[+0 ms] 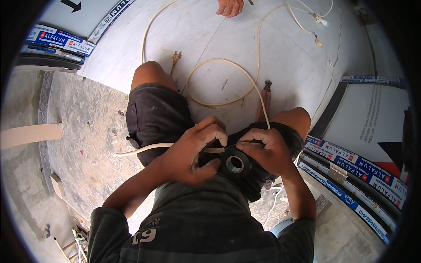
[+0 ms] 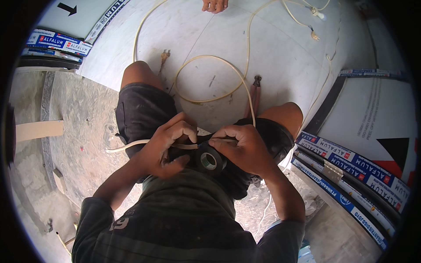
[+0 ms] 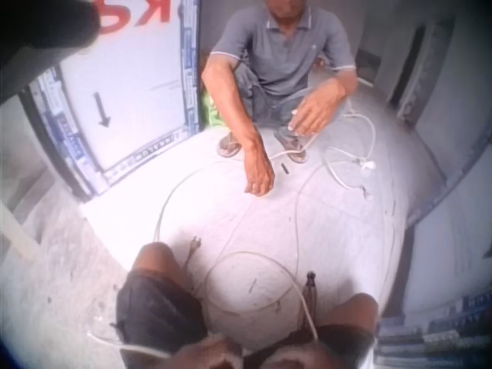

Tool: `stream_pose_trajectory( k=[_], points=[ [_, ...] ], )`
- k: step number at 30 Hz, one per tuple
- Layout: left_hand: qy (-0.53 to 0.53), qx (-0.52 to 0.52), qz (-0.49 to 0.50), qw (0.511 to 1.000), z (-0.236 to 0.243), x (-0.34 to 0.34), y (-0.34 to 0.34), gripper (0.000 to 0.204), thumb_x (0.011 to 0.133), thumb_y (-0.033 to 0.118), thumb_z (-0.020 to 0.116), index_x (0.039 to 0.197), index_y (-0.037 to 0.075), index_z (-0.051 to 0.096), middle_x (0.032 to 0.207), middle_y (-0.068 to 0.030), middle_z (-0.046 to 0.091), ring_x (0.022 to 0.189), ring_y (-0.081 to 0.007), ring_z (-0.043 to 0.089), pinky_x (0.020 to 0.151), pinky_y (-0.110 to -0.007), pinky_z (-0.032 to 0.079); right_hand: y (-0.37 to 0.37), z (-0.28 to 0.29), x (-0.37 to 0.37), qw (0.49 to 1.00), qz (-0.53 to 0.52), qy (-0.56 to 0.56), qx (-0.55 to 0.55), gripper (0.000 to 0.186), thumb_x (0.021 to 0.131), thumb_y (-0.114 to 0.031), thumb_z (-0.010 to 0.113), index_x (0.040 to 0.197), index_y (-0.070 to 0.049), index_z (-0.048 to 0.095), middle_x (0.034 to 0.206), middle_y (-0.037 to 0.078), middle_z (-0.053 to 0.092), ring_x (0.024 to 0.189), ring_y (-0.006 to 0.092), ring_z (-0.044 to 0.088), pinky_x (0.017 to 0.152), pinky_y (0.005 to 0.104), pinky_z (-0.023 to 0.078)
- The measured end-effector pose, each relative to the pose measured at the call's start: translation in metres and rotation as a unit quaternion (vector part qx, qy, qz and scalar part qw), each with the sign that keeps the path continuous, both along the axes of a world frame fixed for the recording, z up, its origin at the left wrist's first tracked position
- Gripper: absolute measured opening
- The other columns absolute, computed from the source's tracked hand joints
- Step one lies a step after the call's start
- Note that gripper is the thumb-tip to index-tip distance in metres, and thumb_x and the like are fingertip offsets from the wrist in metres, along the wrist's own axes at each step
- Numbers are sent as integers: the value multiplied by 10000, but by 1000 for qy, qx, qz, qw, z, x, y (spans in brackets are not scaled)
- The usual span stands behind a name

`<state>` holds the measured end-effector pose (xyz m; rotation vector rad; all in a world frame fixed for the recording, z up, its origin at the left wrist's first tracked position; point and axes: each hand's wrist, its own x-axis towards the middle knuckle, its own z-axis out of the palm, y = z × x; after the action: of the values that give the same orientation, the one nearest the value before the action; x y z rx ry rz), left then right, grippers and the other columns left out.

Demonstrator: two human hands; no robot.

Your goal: The person wraps black electrical tape around a wire connection by hand while holding a wire and a roll of tape.

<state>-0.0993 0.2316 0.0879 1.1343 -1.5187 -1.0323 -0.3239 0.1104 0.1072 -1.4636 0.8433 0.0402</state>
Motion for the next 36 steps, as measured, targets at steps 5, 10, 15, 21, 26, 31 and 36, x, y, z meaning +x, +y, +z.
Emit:
stream_pose_trajectory(
  k=[5, 10, 15, 21, 26, 31, 36],
  points=[
    [57, 196, 19, 979, -4, 0, -7, 298, 1019, 183, 673, 867, -73, 663, 751, -172, 604, 674, -255, 606, 635, -377, 456, 18, 0, 1, 973, -4, -75, -217, 124, 915, -128, 812, 934, -14, 767, 772, 94, 750, 679, 146, 735, 604, 304, 541],
    [-27, 261, -7, 965, 3, -6, -13, 359, 1095, 220, 633, 897, -73, 701, 697, -94, 658, 652, -105, 606, 638, -322, 478, 21, 2, 2, 923, 42, -94, -371, 139, 856, -131, 846, 896, -63, 731, 751, 76, 730, 653, 223, 736, 549, 344, 542],
    [28, 338, 12, 941, 4, 0, -15, 362, 1040, 283, 701, 939, -59, 765, 680, -195, 657, 576, -137, 553, 570, -375, 452, 17, 4, 5, 860, 90, -118, -488, 182, 826, -150, 868, 877, -97, 701, 690, 33, 651, 582, 192, 678, 503, 341, 503],
    [78, 427, -50, 900, 3, 5, -20, 425, 1043, 409, 713, 967, -2, 794, 712, 15, 666, 650, -52, 580, 587, -249, 440, 24, -9, 4, 791, 83, -159, -585, 195, 824, -150, 875, 912, -94, 711, 660, -23, 526, 525, 120, 553, 474, 287, 432],
    [127, 511, -64, 848, 14, 9, -24, 382, 1049, 416, 704, 965, 45, 739, 716, 56, 622, 636, -27, 553, 549, -229, 415, 29, -11, -1, 785, 86, -165, -591, 225, 826, -167, 887, 970, -80, 737, 677, -22, 539, 548, 107, 557, 485, 278, 430],
    [200, 413, 11, 889, 6, -2, -11, 407, 1033, 414, 733, 1032, 7, 753, 773, 31, 636, 715, -29, 556, 617, -229, 432, 29, -14, -5, 791, 69, -168, -585, 223, 826, -162, 885, 976, -77, 744, 693, -12, 551, 554, 124, 566, 485, 286, 431],
    [304, 357, 63, 881, 11, 2, -4, 193, 988, 195, 808, 1078, 29, 765, 816, 39, 618, 751, -42, 517, 666, -271, 438, 25, -3, -7, 831, 82, -138, -533, 184, 847, -113, 852, 998, -80, 753, 698, 14, 579, 551, 156, 585, 483, 313, 436]
  ],
)
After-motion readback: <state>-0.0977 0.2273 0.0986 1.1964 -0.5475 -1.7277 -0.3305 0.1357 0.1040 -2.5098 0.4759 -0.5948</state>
